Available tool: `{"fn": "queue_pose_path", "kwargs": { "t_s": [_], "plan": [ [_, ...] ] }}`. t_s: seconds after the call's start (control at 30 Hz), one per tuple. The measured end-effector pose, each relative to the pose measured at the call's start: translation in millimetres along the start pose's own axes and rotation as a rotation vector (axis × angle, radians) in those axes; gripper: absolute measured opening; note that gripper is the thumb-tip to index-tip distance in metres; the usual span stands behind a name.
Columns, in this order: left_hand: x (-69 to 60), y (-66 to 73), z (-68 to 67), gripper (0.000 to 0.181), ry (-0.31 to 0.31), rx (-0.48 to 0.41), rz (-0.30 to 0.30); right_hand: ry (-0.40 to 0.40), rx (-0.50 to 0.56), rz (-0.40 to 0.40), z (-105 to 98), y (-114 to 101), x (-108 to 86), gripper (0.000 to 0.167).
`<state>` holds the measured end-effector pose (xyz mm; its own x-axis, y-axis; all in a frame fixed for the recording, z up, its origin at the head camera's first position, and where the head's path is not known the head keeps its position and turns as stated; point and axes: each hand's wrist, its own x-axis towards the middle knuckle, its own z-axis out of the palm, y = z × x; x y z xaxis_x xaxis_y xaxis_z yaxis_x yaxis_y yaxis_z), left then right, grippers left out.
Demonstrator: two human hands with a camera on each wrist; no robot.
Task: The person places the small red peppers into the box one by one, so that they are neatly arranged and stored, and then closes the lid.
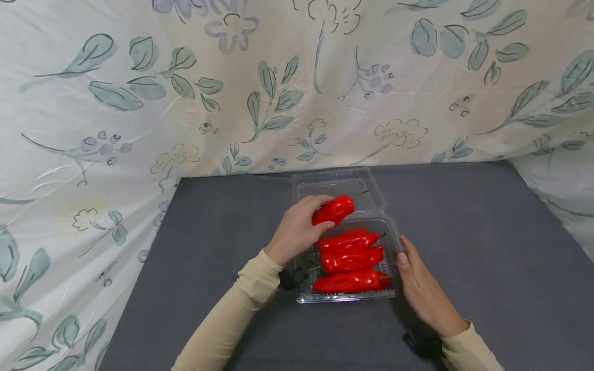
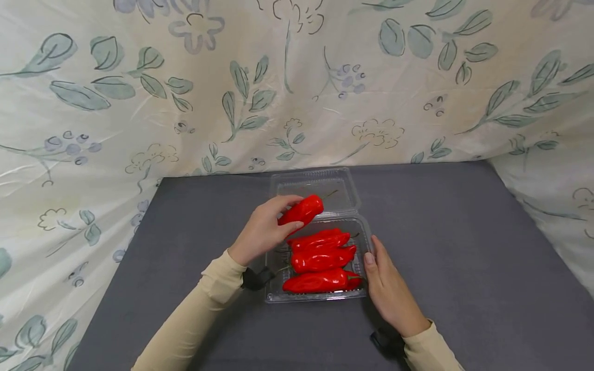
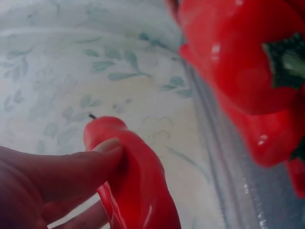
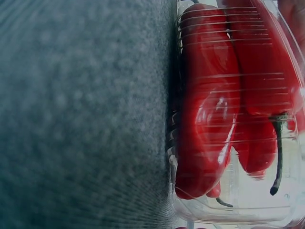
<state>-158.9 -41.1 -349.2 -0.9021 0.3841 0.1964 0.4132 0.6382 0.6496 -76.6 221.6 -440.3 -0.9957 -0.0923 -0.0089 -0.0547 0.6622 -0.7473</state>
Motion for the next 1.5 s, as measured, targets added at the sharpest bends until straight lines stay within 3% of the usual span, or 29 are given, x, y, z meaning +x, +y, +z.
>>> {"fn": "queue_pose_path", "kwargs": {
  "t_s": [0.17, 0.4, 0.6, 0.8, 0.97, 1.2, 1.33, 1.5],
  "plan": [
    [2.9, -3.5, 13.1, 0.05, -0.049, 0.03, 0.032, 0.006, 0.005, -0.01, 0.8, -0.2, 0.6, 0.061],
    [2.0, -7.1, 29.1, 0.047, -0.096, 0.153, 0.037, 0.015, 0.005, -0.024, -0.5, -2.5, 1.8, 0.06],
    [4.1, -8.0, 32.9, 0.047, -0.084, 0.236, 0.079, 0.017, 0.001, -0.016, -1.3, -4.0, 1.8, 0.061],
    [5.9, -9.6, 35.7, 0.046, -0.09, 0.25, 0.069, 0.018, 0.007, -0.02, -0.5, -3.0, 1.6, 0.06],
    [8.1, -10.4, 38.9, 0.045, -0.076, 0.285, 0.1, 0.015, 0.008, -0.013, -1.6, -4.3, 2.0, 0.061],
    [9.8, -10.0, 44.6, 0.043, -0.114, 0.383, 0.138, 0.024, 0.01, -0.022, -0.9, -4.1, 1.7, 0.059],
    [10.0, -9.9, 44.9, 0.043, -0.114, 0.383, 0.132, 0.026, 0.003, -0.02, -0.6, -3.9, 2.1, 0.059],
    [6.6, -10.0, 40.4, 0.042, -0.106, 0.295, 0.09, 0.024, 0.004, -0.018, -0.8, -4.2, 2.6, 0.059]
  ]
}}
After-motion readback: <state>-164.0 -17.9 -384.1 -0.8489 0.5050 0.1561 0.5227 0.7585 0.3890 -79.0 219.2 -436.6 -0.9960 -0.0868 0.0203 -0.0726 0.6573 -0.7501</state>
